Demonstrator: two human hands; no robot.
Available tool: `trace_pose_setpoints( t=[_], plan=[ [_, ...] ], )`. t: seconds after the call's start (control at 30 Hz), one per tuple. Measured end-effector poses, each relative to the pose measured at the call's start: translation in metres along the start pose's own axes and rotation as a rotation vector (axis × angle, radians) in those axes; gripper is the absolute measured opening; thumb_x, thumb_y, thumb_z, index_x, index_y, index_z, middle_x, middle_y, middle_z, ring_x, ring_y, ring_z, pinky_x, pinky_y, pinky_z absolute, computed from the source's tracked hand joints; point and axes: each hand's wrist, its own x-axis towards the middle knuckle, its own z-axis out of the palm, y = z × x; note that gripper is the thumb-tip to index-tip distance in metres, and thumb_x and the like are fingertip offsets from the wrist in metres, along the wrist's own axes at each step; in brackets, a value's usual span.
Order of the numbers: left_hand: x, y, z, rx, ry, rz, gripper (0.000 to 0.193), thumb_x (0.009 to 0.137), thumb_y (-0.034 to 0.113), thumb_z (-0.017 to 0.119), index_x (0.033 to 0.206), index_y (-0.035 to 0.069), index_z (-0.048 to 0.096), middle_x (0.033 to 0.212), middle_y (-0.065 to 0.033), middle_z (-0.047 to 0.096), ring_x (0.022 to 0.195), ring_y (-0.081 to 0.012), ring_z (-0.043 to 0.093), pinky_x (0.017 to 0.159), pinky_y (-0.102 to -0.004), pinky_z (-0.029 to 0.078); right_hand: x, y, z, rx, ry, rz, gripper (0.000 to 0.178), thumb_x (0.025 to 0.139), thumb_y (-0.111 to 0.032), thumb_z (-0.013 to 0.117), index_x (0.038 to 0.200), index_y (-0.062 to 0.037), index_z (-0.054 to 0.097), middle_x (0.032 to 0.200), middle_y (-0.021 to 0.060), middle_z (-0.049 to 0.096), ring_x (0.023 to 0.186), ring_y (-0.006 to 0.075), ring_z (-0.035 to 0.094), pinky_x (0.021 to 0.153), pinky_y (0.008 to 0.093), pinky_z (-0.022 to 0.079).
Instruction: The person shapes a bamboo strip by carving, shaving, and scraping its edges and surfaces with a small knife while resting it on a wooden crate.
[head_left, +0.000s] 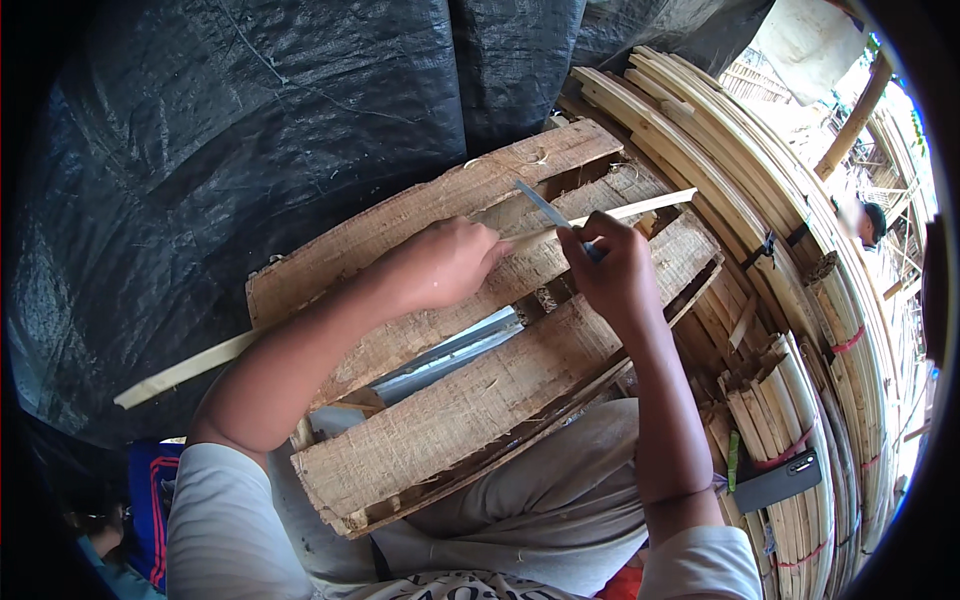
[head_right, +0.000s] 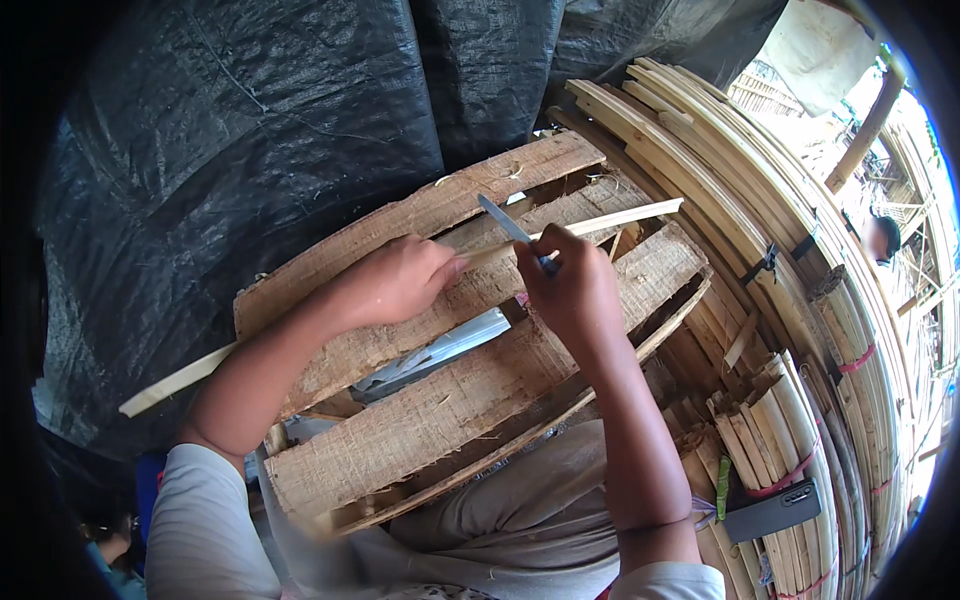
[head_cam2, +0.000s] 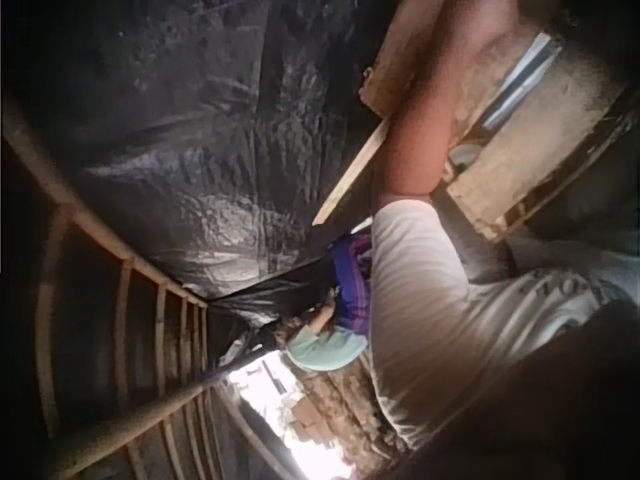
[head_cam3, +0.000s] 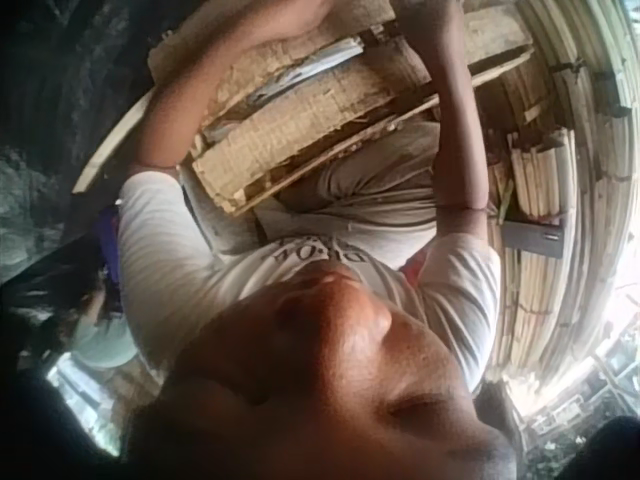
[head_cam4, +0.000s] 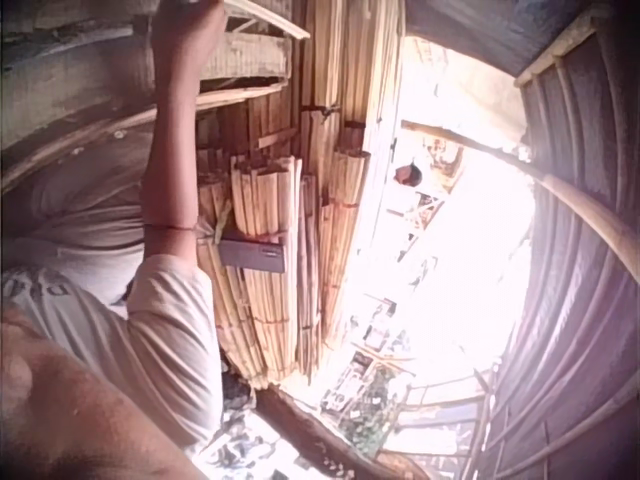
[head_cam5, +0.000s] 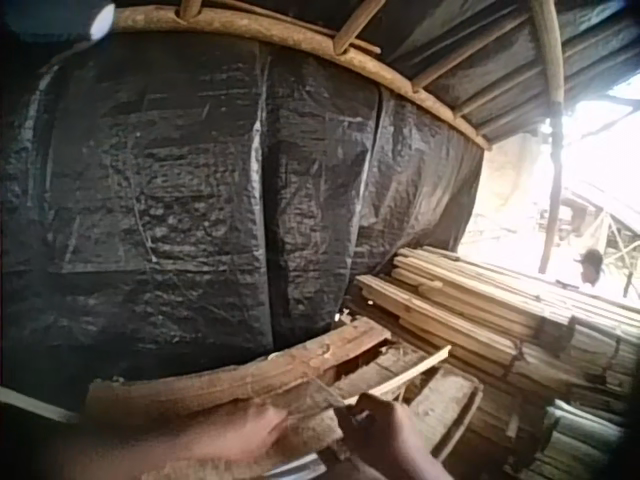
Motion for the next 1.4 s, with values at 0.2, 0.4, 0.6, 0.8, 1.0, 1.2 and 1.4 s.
trace_pose_setpoints(
  t=[0.2, 0.4, 0.6, 0.8, 1.0, 1.2, 1.4],
  plan=[
    [-0.001, 0.003, 0.001, -0.009, 0.074, 0.025, 0.031, 0.106, 0.021, 0.051, 0.092, -0.003, 0.067, 0.083, -0.0267, 0.068, 0.081, -0.0407, 0.071, 0.073, -0.0496, 0.055, 0.002, 0.009, 0.0, 0.035, -0.022, -0.077, 0.022, 0.093, -0.023, 0.074, 0.088, -0.0018, 0.073, 0.064, 0.0166, 0.067, 0.052, 0.0216, 0.067, 0.051, 0.0358, 0.05],
    [0.004, -0.003, 0.005, 0.001, 0.016, 0.003, 0.031, 0.106, 0.02, 0.052, 0.092, -0.003, 0.066, 0.081, -0.027, 0.067, 0.079, -0.0417, 0.07, 0.072, -0.0509, 0.053, -0.002, 0.009, 0.001, 0.038, -0.045, -0.17, 0.026, 0.093, -0.025, 0.073, 0.087, 0.0003, 0.073, 0.056, 0.0142, 0.064, 0.05, 0.0185, 0.066, 0.048, 0.0345, 0.047],
    [0.001, 0.001, 0.001, -0.013, 0.026, 0.01, 0.034, 0.106, 0.022, 0.051, 0.089, -0.004, 0.064, 0.08, -0.027, 0.066, 0.077, -0.0426, 0.068, 0.071, -0.0505, 0.052, -0.004, 0.008, 0.003, 0.042, -0.051, -0.126, 0.026, 0.091, -0.028, 0.075, 0.087, -0.0019, 0.073, 0.06, 0.0148, 0.066, 0.05, 0.0197, 0.064, 0.05, 0.035, 0.048],
    [0.004, -0.001, 0.003, -0.007, 0.02, 0.013, 0.037, 0.107, 0.024, 0.05, 0.087, -0.003, 0.065, 0.078, -0.026, 0.066, 0.073, -0.0405, 0.068, 0.071, -0.0484, 0.052, 0.015, 0.024, -0.013, -0.027, 0.001, 0.037, 0.027, 0.092, -0.03, 0.075, 0.087, -0.0033, 0.075, 0.063, 0.0143, 0.068, 0.055, 0.0174, 0.065, 0.054, 0.0354, 0.049],
    [0.003, 0.001, 0.0, -0.028, 0.021, 0.016, 0.036, 0.107, 0.024, 0.049, 0.088, -0.003, 0.065, 0.077, -0.0247, 0.065, 0.072, -0.0374, 0.067, 0.072, -0.047, 0.053, 0.037, 0.047, -0.025, -0.008, 0.082, 0.067, 0.022, 0.091, -0.027, 0.076, 0.087, -0.0054, 0.075, 0.059, 0.0127, 0.067, 0.052, 0.0164, 0.065, 0.051, 0.0346, 0.048],
    [0.001, -0.001, -0.001, -0.035, -0.01, -0.014, 0.035, 0.107, 0.022, 0.049, 0.09, -0.002, 0.065, 0.078, -0.0244, 0.066, 0.074, -0.0372, 0.068, 0.073, -0.0482, 0.052, 0.034, 0.032, -0.028, -0.169, 0.095, 0.135, 0.029, 0.09, -0.035, 0.075, 0.09, -0.0059, 0.076, 0.067, 0.0138, 0.072, 0.062, 0.0236, 0.073, 0.058, 0.0386, 0.054],
    [0.003, -0.002, -0.001, -0.011, 0.016, 0.011, 0.039, 0.108, 0.025, 0.047, 0.087, -0.003, 0.065, 0.078, -0.0248, 0.066, 0.074, -0.0385, 0.067, 0.073, -0.0495, 0.051, 0.028, 0.041, -0.023, -0.107, -0.023, -0.001, 0.031, 0.088, -0.04, 0.077, 0.09, -0.0087, 0.076, 0.065, 0.0133, 0.067, 0.06, 0.0254, 0.066, 0.06, 0.0396, 0.052]
  ],
)
